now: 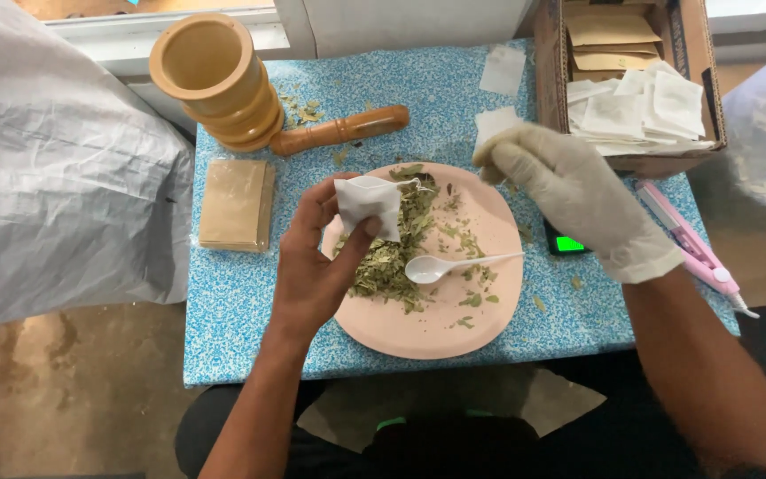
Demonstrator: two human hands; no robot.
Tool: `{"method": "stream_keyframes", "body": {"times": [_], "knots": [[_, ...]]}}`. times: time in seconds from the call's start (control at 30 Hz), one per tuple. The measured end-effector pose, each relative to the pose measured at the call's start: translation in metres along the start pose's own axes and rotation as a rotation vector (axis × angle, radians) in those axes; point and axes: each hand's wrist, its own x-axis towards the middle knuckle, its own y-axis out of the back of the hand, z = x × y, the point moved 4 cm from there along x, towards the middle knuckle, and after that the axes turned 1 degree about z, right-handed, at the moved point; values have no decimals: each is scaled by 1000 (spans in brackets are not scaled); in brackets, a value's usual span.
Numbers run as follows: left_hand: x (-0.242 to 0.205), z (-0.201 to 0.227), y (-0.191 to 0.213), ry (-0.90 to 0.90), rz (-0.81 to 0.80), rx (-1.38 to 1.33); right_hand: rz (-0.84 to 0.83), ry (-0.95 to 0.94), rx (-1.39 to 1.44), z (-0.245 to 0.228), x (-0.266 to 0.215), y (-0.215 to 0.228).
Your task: Filling small tea bags with dried herbs using a spoon and sealing them with a handheld heat sealer.
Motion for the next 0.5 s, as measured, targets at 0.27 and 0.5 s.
{"method": "stream_keyframes", "body": {"times": [0.27, 0.5], "knots": [[-3, -3, -26, 39, -6, -80, -102, -166, 87, 0, -27, -39], [-8, -10, -42, 80, -68, -45, 6, 50, 122, 25, -22, -49]]}}
